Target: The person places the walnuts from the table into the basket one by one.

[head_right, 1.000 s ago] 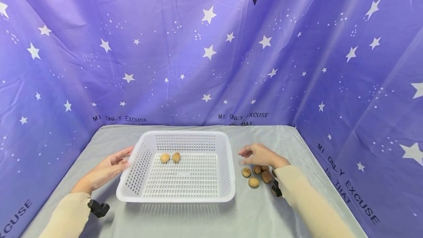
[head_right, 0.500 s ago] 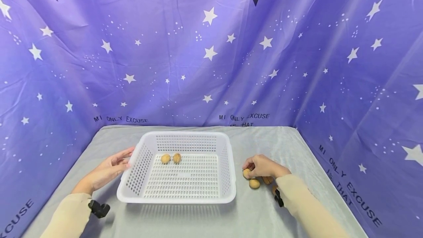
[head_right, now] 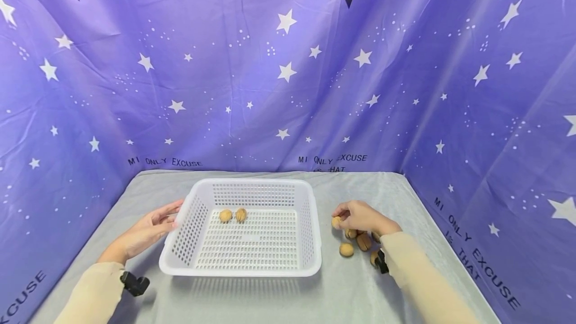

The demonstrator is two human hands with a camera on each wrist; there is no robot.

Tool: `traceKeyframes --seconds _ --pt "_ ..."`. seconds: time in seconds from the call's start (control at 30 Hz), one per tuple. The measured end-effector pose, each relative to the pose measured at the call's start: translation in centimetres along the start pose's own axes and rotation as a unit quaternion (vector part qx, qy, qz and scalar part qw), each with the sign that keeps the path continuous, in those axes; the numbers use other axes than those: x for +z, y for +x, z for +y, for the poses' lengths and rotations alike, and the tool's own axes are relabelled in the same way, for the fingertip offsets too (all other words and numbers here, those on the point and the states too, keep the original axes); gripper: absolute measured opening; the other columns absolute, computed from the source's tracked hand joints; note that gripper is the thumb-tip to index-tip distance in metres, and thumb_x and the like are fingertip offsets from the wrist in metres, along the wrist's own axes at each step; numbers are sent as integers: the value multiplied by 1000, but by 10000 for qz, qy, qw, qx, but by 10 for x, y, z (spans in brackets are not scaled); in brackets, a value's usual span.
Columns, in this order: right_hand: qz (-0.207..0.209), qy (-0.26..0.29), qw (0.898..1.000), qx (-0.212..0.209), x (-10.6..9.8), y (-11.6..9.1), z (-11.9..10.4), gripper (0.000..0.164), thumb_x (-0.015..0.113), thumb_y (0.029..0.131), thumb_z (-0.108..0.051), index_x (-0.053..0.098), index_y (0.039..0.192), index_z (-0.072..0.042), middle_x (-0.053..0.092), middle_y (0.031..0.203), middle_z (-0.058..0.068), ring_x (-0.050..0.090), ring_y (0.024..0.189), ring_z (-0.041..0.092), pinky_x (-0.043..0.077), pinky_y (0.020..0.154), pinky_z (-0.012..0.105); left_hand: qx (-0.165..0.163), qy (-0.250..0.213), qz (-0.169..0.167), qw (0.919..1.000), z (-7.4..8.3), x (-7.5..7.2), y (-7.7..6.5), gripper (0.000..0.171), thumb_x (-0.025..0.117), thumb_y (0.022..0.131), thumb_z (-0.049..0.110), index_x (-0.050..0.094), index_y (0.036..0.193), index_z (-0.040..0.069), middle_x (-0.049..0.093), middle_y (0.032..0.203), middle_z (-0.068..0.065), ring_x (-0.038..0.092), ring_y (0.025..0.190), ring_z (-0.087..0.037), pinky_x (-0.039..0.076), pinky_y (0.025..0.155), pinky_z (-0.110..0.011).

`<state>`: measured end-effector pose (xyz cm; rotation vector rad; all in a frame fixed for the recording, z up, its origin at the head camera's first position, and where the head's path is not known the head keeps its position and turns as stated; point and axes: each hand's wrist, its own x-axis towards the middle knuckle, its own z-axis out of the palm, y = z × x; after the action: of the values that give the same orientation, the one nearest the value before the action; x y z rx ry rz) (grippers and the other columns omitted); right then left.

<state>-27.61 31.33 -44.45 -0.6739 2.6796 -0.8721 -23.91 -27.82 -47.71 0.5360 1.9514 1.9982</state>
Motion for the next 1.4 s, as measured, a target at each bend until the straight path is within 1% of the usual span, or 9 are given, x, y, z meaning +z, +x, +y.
traceKeyframes --seconds 0.2,0.33,0.5,0.6,0.77,1.03,1.13,1.3,1.4 --pt "372 -234 9989 -147 -22 8 -17 35 76 88 -30 72 116 -9 71 111 0 65 103 23 53 89 45 -28 89 22 10000 -1 -1 0 70 54 98 -6 16 156 -8 28 151 -33 58 118 -26 47 99 -27" --pt "513 -260 9979 -283 -33 15 -31 33 77 89 -29 73 116 -11 70 112 2 65 105 24 53 90 48 -98 162 83 9998 0 -1 0 70 56 98 -5 18 156 -6 30 150 -31 58 118 -25 47 99 -26" --pt "533 -190 9974 -445 -40 30 -48 34 78 88 -27 73 117 -9 70 114 3 65 106 25 52 92 48 -161 202 148 9996 2 1 1 70 57 98 -4 18 156 -5 30 150 -29 58 117 -22 47 98 -25" --pt "451 -269 9972 -533 -39 40 -60 36 77 88 -29 73 118 -9 70 115 1 65 105 22 53 91 45 -207 246 187 9993 3 2 1 70 58 98 -2 19 157 -5 30 150 -28 58 116 -21 47 97 -25" --pt "306 -512 9946 -855 -31 60 -84 37 77 88 -28 73 117 -7 72 112 1 67 102 21 54 89 41 -223 260 197 9992 3 2 1 71 58 98 -2 19 157 -4 29 151 -29 57 118 -22 47 98 -25" --pt "-87 -471 9927 -1103 -11 93 -117 34 74 86 -21 73 117 -8 73 106 -4 68 97 13 55 85 35 -139 238 164 9995 2 1 1 71 57 98 -4 18 157 -5 29 151 -31 58 116 -18 47 98 -24" --pt "-291 -393 9931 -1068 -1 105 -124 34 74 86 -20 72 118 -8 72 107 -4 68 97 12 55 86 33 -128 234 139 9995 2 1 1 71 57 98 -4 18 157 -6 28 151 -31 58 117 -18 47 98 -25" --pt "-554 -268 9944 -855 18 124 -133 33 75 88 -21 72 119 -10 71 110 -6 65 99 11 53 89 31 -122 222 121 9996 2 1 1 71 57 98 -4 17 157 -6 29 151 -32 58 117 -19 47 98 -25" --pt "-667 -159 9944 -809 31 134 -136 32 75 89 -19 72 119 -7 70 112 -4 65 101 12 52 90 31 -105 208 117 9997 2 2 1 71 57 98 -4 17 156 -6 29 150 -32 58 118 -21 47 98 -25"
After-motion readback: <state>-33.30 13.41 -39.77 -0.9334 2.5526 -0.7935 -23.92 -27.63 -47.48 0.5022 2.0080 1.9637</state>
